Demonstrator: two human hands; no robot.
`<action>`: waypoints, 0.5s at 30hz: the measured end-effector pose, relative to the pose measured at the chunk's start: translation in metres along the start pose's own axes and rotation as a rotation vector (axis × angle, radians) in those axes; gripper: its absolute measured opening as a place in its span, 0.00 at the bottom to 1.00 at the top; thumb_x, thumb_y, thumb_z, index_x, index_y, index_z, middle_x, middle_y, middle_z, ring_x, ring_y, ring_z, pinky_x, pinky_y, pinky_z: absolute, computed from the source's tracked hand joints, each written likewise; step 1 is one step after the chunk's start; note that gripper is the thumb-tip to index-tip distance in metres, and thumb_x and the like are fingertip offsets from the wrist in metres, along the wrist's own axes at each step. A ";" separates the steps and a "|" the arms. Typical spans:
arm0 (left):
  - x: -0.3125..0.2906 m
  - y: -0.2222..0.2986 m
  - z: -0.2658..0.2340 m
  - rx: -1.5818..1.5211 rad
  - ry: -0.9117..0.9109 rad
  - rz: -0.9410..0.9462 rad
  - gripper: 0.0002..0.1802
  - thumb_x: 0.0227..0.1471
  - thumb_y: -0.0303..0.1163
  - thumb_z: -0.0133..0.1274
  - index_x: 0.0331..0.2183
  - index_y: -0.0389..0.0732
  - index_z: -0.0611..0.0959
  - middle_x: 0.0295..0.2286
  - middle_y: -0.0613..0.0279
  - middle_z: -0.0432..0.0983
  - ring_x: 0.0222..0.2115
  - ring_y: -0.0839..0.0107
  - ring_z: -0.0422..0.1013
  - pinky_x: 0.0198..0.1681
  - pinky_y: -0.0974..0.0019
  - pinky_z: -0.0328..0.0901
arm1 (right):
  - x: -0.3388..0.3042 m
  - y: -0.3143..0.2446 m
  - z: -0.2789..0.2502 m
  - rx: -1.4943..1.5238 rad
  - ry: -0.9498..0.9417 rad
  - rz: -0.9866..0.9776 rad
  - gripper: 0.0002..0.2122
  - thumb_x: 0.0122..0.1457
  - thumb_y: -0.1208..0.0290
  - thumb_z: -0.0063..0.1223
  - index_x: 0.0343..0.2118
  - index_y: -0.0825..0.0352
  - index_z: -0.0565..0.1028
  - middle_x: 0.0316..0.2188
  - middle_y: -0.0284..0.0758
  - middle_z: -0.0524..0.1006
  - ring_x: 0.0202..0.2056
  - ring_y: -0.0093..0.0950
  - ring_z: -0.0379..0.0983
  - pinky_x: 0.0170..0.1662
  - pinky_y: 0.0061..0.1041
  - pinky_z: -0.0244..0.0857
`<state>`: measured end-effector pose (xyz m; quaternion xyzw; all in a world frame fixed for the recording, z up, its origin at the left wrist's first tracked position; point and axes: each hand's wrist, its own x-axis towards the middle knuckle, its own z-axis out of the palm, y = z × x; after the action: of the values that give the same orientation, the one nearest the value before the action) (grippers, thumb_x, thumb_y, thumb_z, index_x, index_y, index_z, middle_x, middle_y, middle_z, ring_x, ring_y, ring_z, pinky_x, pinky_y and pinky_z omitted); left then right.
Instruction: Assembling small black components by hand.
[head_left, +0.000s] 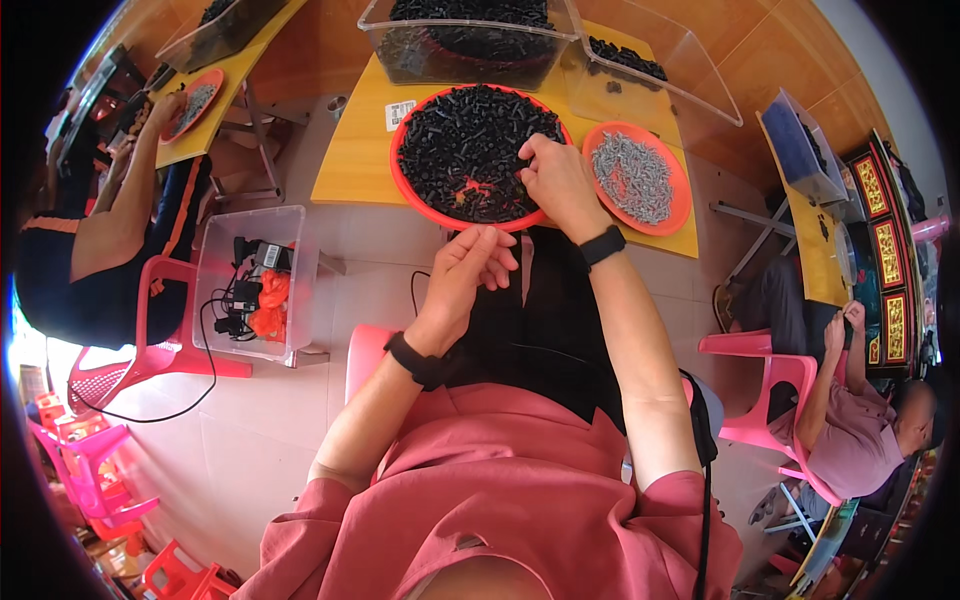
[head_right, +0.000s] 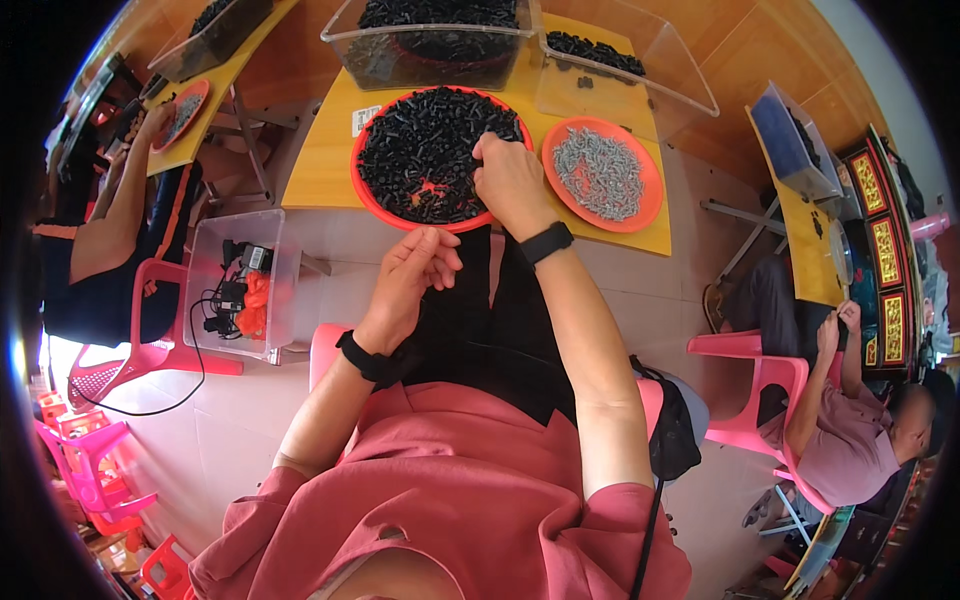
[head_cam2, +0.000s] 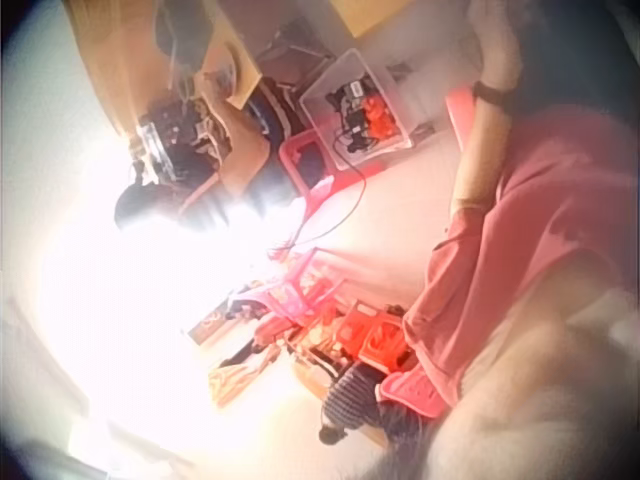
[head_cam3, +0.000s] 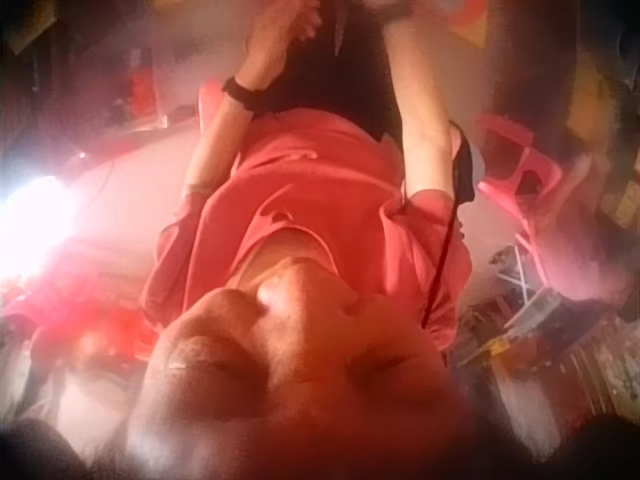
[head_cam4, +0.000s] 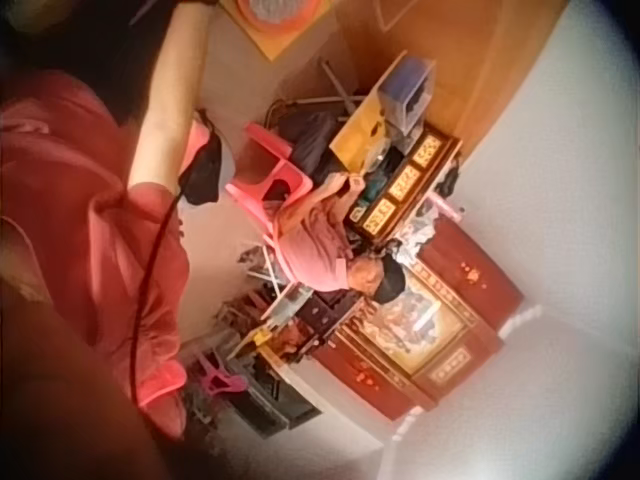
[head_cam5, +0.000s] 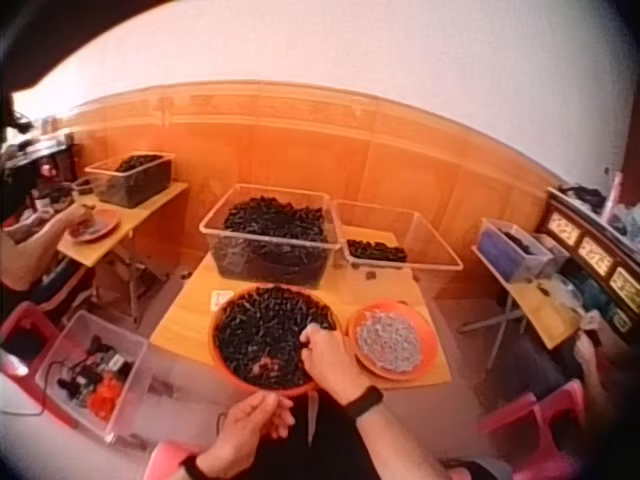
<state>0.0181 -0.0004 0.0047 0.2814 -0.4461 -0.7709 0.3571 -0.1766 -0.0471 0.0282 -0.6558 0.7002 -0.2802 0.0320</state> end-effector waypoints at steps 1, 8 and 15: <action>-0.001 0.003 0.000 -0.037 0.039 -0.015 0.15 0.62 0.39 0.43 0.36 0.40 0.79 0.26 0.67 0.76 0.23 0.82 0.69 0.27 0.79 0.61 | -0.002 -0.005 -0.005 0.076 0.006 0.026 0.11 0.47 0.77 0.59 0.35 0.67 0.75 0.23 0.39 0.78 0.28 0.34 0.76 0.32 0.30 0.69; -0.007 0.016 0.010 -0.243 0.233 -0.048 0.13 0.60 0.34 0.47 0.44 0.39 0.78 0.37 0.61 0.78 0.33 0.74 0.76 0.39 0.73 0.69 | -0.041 -0.056 -0.044 0.771 -0.388 0.145 0.10 0.51 0.79 0.57 0.37 0.71 0.73 0.25 0.31 0.78 0.25 0.14 0.72 0.29 0.15 0.65; -0.004 0.001 -0.011 -0.281 0.218 -0.065 0.15 0.58 0.29 0.50 0.47 0.36 0.76 0.37 0.58 0.78 0.35 0.73 0.76 0.40 0.74 0.71 | -0.038 -0.058 -0.030 0.843 -0.449 0.187 0.06 0.50 0.79 0.55 0.32 0.73 0.77 0.24 0.39 0.80 0.23 0.24 0.76 0.28 0.22 0.68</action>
<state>0.0289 -0.0031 0.0014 0.3250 -0.2832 -0.8018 0.4139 -0.1318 -0.0002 0.0665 -0.5642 0.5574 -0.3869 0.4704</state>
